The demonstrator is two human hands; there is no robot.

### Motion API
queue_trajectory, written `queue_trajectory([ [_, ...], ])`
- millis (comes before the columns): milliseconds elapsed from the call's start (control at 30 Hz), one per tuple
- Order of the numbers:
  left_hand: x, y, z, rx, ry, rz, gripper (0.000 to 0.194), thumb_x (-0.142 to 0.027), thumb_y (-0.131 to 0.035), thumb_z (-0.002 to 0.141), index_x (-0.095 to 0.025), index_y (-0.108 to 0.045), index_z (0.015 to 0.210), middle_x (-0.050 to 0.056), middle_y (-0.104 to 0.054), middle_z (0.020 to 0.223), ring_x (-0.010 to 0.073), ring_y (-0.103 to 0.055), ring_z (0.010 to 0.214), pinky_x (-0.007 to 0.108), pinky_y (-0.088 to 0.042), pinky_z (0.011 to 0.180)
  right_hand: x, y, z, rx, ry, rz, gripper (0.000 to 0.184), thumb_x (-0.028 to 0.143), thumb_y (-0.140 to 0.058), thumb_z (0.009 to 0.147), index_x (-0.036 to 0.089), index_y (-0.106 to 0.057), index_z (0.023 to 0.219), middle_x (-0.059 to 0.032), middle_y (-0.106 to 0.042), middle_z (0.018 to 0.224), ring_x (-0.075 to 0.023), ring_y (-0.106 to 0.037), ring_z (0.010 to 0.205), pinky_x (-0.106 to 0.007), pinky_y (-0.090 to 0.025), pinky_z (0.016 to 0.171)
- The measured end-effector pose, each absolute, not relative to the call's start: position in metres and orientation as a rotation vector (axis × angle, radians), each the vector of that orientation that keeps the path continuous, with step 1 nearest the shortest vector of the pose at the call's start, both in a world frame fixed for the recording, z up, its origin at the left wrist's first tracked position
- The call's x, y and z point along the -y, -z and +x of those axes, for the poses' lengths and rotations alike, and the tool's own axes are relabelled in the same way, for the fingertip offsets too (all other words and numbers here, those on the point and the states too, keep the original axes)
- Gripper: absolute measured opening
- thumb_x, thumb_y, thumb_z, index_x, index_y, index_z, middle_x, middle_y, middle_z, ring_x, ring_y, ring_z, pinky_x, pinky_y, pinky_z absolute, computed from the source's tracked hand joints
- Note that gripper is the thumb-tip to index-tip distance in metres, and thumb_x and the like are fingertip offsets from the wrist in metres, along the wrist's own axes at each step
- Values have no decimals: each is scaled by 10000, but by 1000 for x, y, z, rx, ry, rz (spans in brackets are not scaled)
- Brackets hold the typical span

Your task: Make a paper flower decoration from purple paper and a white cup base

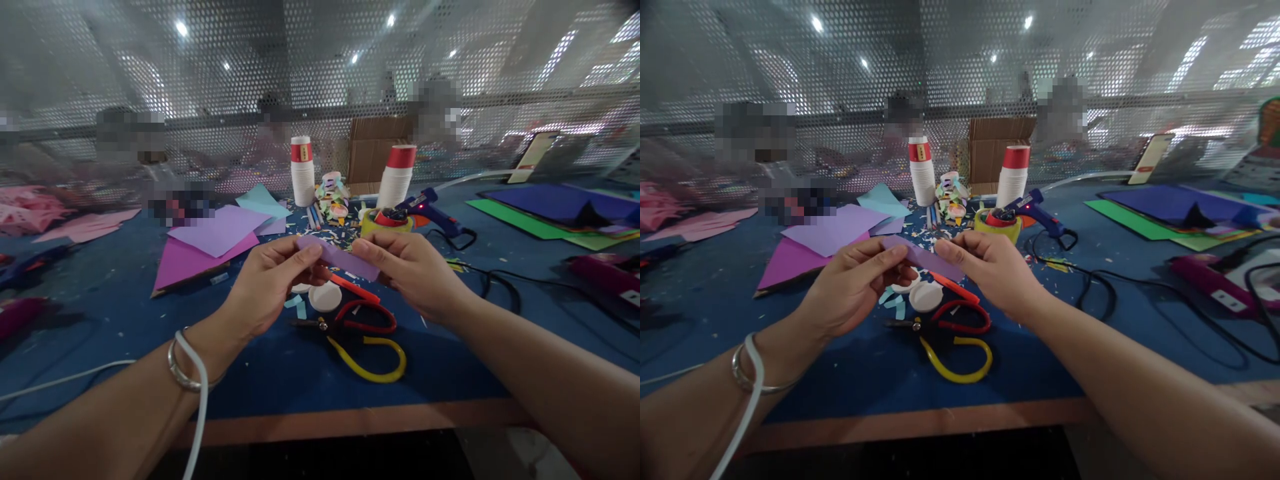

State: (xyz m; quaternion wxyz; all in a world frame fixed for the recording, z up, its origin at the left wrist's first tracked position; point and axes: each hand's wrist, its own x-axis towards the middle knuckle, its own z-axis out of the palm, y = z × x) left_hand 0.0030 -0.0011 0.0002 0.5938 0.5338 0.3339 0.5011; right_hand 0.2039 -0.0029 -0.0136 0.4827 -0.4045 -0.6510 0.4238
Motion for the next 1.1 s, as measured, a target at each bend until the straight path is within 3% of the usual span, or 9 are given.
queue_trajectory([
  [167,1,-1,5,-807,-1266,1247,95,-264,-831,763,-185,-779,755,9,-730,699,107,-672,620,205,-543,599,3,14,204,1457,-1271,-915,432,570,-730,821,189,-548,730,91,-328,569,-51,-220,477,-249,-121,427],
  [333,-3,0,4,-791,-1333,1215,163,-314,-870,714,-185,-782,761,-9,-728,702,94,-677,609,183,-545,592,4,11,206,1466,-1259,-886,414,549,-772,789,169,-608,802,85,-389,594,-39,-243,480,-246,-130,425],
  [567,-2,2,5,-749,-1281,1160,105,-250,-826,774,-169,-762,763,-5,-728,679,96,-696,614,150,-543,558,1,11,205,1514,-1135,-901,380,499,-812,749,183,-601,755,72,-430,616,-53,-300,496,-261,-179,446],
  [767,-2,1,4,-671,-1172,1002,115,-162,-704,885,-161,-723,773,35,-778,775,121,-745,729,195,-602,711,1,12,207,1691,-939,-982,399,549,-758,788,185,-597,764,32,-488,698,-99,-405,624,-269,-312,550],
  [1100,-2,6,2,-654,-1157,1287,102,-253,-675,935,-172,-714,888,25,-782,897,130,-739,823,228,-596,803,3,12,209,1951,-607,-1158,481,640,-544,913,177,-638,825,25,-492,659,-102,-391,580,-286,-274,528],
])
